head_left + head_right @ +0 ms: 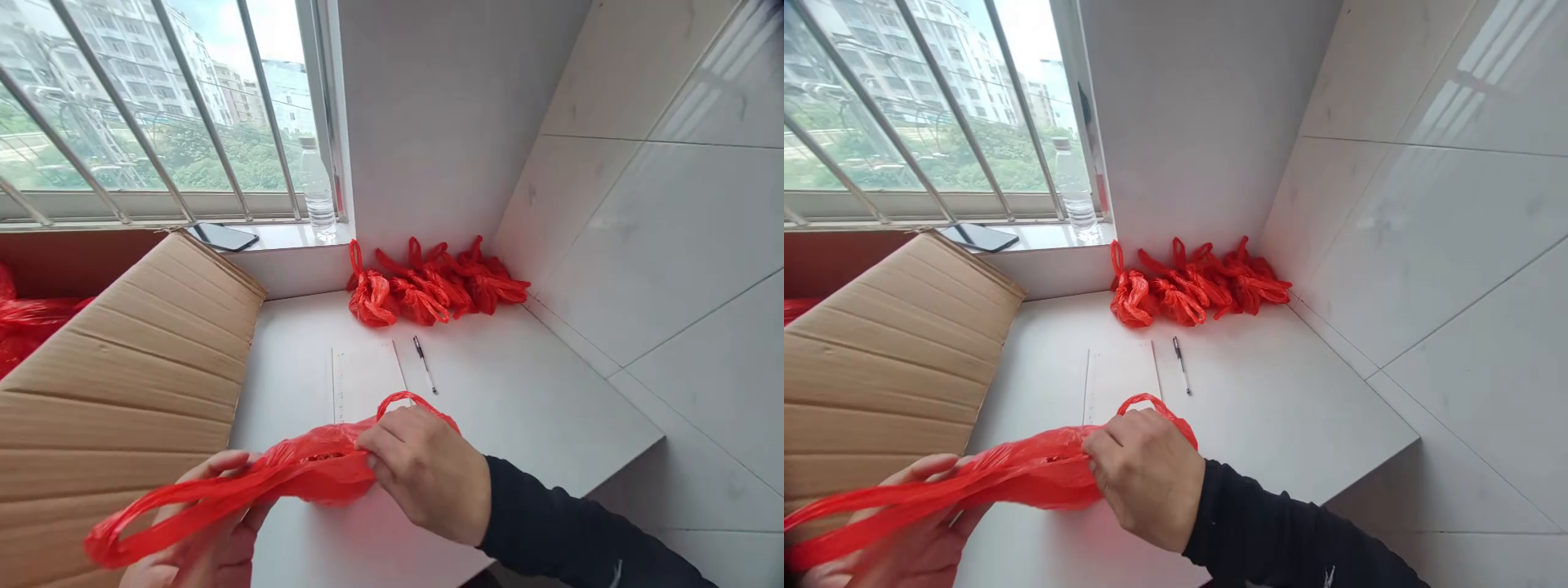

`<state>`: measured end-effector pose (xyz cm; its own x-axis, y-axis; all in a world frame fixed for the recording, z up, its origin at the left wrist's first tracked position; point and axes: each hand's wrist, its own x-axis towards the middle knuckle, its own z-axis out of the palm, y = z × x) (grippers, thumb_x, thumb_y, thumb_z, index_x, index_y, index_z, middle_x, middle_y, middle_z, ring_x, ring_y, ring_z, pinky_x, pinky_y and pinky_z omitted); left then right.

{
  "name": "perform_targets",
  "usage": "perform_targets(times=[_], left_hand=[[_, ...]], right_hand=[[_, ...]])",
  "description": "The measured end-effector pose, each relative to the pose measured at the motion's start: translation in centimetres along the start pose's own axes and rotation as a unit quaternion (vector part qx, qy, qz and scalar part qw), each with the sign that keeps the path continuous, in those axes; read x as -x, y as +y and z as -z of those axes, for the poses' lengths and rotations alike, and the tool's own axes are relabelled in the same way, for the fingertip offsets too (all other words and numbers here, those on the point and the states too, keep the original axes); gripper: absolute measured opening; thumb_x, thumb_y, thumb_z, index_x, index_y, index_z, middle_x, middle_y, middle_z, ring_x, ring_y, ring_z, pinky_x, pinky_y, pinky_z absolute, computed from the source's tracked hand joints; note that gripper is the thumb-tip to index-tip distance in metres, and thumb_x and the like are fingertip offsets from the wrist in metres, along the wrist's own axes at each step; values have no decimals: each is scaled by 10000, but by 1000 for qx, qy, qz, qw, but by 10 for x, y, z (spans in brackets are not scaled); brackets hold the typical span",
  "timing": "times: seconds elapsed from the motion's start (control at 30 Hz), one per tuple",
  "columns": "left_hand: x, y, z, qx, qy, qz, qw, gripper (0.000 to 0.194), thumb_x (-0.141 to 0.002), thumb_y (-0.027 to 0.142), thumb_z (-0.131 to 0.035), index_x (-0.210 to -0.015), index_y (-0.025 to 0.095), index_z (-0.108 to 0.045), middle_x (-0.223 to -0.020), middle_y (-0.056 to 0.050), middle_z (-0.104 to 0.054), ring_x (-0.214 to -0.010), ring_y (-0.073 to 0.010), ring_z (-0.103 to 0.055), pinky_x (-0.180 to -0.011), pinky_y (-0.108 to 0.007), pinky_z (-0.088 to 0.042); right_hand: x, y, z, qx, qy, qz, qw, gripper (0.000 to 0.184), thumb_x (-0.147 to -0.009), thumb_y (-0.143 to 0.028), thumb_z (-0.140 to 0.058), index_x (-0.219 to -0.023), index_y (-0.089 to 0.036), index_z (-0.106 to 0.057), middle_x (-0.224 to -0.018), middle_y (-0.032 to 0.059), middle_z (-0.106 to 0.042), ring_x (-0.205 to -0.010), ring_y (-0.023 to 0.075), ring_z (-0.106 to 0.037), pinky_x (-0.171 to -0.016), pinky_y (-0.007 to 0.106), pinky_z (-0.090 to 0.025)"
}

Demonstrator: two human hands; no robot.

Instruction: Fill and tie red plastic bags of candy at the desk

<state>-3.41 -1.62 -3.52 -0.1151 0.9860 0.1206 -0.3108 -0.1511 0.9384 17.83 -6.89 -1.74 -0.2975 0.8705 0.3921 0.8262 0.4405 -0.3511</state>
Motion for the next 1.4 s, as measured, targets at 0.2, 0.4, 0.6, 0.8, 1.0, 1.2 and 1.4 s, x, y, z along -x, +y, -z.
perform_targets(times=[0.2, 0.4, 0.6, 0.8, 1.0, 1.2, 1.4], left_hand=[[11, 19, -11, 58, 68, 120, 989, 248, -601, 300, -875, -778, 193, -739, -906, -22, -646, -805, -174, -635, -673, -261, -612], [18, 18, -8, 53, 101, 97, 989, 151, -675, 231, -803, -801, 186, -733, -885, -26, -642, -807, -167, -639, -675, -235, -583], [27, 15, -17, 18, 78, 96, 992, 180, -730, 353, -786, -797, 196, -728, -812, -16, -631, -661, -126, -592, -581, -212, -539], [37, 15, -25, -16, 45, 100, 994, 223, -837, 424, -640, -891, 216, -702, -914, -51, -647, -860, -208, -614, -780, -310, -555], [45, 13, -38, -307, -21, 11, 951, 525, -733, 327, -780, -1204, 296, -551, -907, -2, -610, -758, -178, -596, -686, -277, -496], [41, 2, -30, -236, 14, 10, 972, 115, -903, 329, -659, -958, 228, -653, -888, 0, -642, -820, -150, -608, -728, -225, -493], [37, 6, -22, -27, 65, 127, 989, 201, -802, 326, -768, -939, 207, -680, -862, -12, -653, -788, -142, -606, -677, -197, -518]], right_hand=[[5, -6, 12, 1, -19, 26, 999, 169, -987, -138, -451, -946, -160, -614, -913, 90, -606, -822, 232, -553, -705, 392, -492], [15, -13, 16, -56, -69, 45, 995, 215, -1035, -226, -416, -905, -207, -587, -740, 23, -577, -630, 181, -514, -562, 337, -413], [18, 15, -9, -13, -192, -37, 981, 398, -1064, -324, -263, -693, -248, -385, -467, -62, -295, -371, 122, -163, -399, 309, -187], [4, 24, -8, 80, -102, -74, 989, 509, -962, -353, -544, -1384, -113, -392, -608, -22, -490, -430, 182, -411, -406, 301, -239], [-9, 13, -15, -44, -200, 67, 976, 409, -777, 63, -481, -1086, -187, -576, -1017, 73, -625, -851, 219, -592, -633, 320, -477], [-20, 29, -34, 20, -322, -33, 946, 213, -680, 31, -572, -753, -168, -591, -583, 0, -533, -458, 146, -449, -420, 279, -267], [-20, 33, -38, 56, -326, -38, 943, 162, -758, -26, -560, -823, -173, -582, -621, 2, -553, -500, 159, -467, -458, 292, -214]])
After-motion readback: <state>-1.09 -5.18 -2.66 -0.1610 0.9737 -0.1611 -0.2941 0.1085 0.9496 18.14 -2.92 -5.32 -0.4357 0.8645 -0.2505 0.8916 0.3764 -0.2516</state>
